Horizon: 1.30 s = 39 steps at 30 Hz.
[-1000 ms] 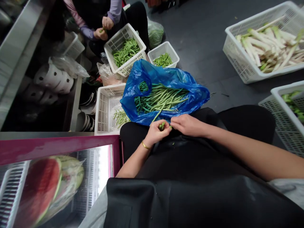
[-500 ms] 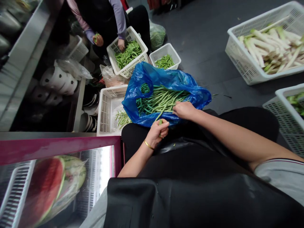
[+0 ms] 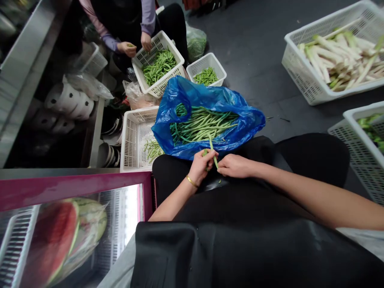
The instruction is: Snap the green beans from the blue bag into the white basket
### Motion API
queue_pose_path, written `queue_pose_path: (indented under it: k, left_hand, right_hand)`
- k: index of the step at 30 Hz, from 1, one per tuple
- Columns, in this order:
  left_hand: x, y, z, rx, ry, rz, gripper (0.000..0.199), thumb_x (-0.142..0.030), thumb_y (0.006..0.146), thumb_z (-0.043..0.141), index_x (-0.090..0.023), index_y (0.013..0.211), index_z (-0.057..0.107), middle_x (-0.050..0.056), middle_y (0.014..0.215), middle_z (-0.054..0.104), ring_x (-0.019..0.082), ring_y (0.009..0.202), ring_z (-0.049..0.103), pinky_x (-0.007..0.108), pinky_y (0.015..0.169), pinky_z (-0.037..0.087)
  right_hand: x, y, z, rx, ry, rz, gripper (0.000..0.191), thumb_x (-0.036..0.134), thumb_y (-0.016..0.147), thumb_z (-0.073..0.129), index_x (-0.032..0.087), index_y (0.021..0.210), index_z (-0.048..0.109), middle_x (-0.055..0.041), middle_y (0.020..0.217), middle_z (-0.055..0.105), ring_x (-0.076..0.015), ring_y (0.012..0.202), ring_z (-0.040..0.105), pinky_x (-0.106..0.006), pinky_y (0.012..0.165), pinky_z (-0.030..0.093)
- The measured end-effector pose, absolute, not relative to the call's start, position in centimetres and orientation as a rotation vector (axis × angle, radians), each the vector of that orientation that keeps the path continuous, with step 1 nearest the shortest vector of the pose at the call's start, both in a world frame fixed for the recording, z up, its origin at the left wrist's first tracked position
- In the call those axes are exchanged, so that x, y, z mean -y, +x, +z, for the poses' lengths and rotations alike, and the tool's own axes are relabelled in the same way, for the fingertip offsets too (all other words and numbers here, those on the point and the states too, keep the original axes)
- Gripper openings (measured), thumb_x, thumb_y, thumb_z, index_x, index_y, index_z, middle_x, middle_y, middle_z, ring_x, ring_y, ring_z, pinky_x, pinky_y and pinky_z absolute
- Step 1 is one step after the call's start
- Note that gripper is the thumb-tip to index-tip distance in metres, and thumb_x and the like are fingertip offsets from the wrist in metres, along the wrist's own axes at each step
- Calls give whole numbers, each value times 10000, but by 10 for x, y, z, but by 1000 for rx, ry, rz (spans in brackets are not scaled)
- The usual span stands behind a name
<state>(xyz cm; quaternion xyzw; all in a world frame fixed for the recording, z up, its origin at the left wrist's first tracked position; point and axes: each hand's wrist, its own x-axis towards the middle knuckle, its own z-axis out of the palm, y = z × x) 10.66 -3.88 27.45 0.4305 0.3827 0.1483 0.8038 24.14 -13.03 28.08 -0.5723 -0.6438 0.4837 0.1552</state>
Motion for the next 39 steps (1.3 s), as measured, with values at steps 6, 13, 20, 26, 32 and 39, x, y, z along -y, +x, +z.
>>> queue_pose_path:
  k: [6,13,20,26,32,39]
  left_hand:
    - [37,93,291,-674,1051,387,375,-446,722,713,-136,923,644,-7,645,605,13,372,309,202,371,172]
    - [41,86,303,-563,1143,139,449,-472,739,688,-126,1025,675,-24,567,547,21,388,299,208,396,173]
    - [36,93,289,-802,969,325,341,-448,709,712,-146,670,559,-46,475,486,33,341,312,205,363,169]
    - [25,98,287,-884,746,512,392,-497,703,687,-167,673,476,-35,587,514,60,464,454,194,448,339]
    - [39,92,290,-811,1377,245,371,-497,776,632,-178,694,462,-67,540,451,50,439,425,178,431,300]
    - [42,83,298,-544,1179,1,424,-564,751,636,-182,769,454,-39,589,531,53,406,419,187,411,280]
  right_hand:
    - [132,264,278,1490,-1526,1892,334,454,770,570,137,788,672,-22,602,596,-112,513,509,-218,473,372]
    - [99,287,313,714,-1406,1388,430,545,730,693,138,851,625,24,540,508,-50,402,369,-197,363,265]
    - [123,249,325,948,-1480,1028,323,474,751,704,184,860,616,-18,669,632,-119,525,569,-253,515,473]
    - [131,225,303,885,-1381,1313,371,532,783,635,184,889,561,-23,677,642,-131,497,579,-268,487,477]
    - [125,232,274,1356,-1847,1017,348,524,769,622,183,817,572,-16,650,611,-147,549,544,-259,521,387]
    - [139,256,304,1878,-1407,1222,405,458,935,396,175,895,683,-71,774,690,-159,638,600,-272,612,412]
